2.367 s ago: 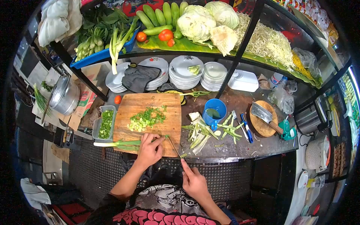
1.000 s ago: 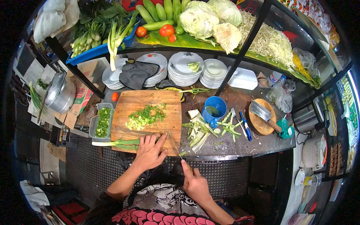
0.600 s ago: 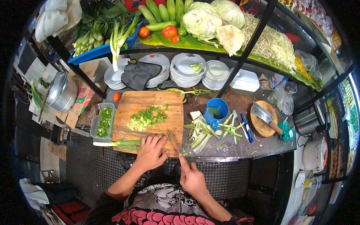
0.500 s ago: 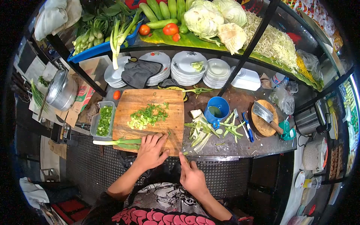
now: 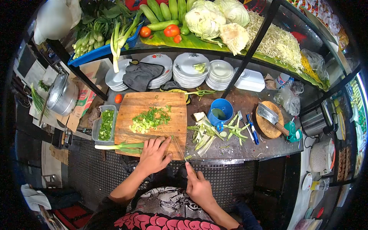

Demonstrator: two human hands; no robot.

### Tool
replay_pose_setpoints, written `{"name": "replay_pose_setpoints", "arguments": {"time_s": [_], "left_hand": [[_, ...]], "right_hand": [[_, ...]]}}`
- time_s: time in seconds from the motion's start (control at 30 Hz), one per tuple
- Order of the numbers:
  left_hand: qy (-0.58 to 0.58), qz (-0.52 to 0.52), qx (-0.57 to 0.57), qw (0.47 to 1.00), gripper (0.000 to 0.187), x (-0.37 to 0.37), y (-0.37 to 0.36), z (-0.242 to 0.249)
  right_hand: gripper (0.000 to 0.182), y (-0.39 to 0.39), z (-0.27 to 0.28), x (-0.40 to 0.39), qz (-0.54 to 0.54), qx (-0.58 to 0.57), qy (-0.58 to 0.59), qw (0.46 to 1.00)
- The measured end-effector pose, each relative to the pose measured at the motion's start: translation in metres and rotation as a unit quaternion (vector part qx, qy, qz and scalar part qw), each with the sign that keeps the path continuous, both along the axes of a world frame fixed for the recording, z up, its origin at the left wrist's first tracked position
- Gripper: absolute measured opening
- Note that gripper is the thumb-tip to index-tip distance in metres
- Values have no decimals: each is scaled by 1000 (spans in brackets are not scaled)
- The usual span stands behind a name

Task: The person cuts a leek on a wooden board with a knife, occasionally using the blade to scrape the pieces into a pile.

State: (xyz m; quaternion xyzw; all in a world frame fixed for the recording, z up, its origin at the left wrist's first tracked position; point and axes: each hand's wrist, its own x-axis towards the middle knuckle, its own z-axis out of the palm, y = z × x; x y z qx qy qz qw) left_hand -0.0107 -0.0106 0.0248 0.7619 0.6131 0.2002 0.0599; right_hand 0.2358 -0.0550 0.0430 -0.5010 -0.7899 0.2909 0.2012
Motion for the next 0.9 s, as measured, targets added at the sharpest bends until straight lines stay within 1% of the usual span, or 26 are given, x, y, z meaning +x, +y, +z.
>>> {"name": "replay_pose_setpoints", "arguments": {"time_s": [0.07, 0.27, 0.37, 0.47, 0.57, 0.6, 0.7, 0.8, 0.9], "left_hand": [[3, 1, 0, 1000, 62, 0, 0, 0], [4, 2, 5, 1000, 62, 0, -1, 0], [0, 1, 5, 1000, 63, 0, 0, 2], [-10, 5, 5, 1000, 63, 0, 0, 1], [2, 2, 15, 1000, 63, -1, -1, -1], [-3, 1, 9, 1000, 64, -1, -1, -1], [-12, -5, -6, 1000, 65, -1, -1, 0], [-5, -3, -4, 1000, 63, -2, -2, -2], [-2, -6, 8, 1000, 60, -2, -1, -3]], "right_hand": [[73, 4, -9, -5, 6, 20, 22, 1000], [78, 15, -16, -20, 7, 30, -27, 999], [69, 19, -9, -26, 3, 13, -51, 999], [69, 7, 0, -15, 4, 2, -42, 999], [68, -12, -5, 4, 9, 0, -36, 999], [68, -12, -7, 5, 10, 15, -11, 1000], [68, -12, -5, 3, -6, 3, -10, 1000], [73, -1, -9, -6, 7, 28, 23, 999], [72, 7, -12, -16, 4, 31, -19, 999]]}}
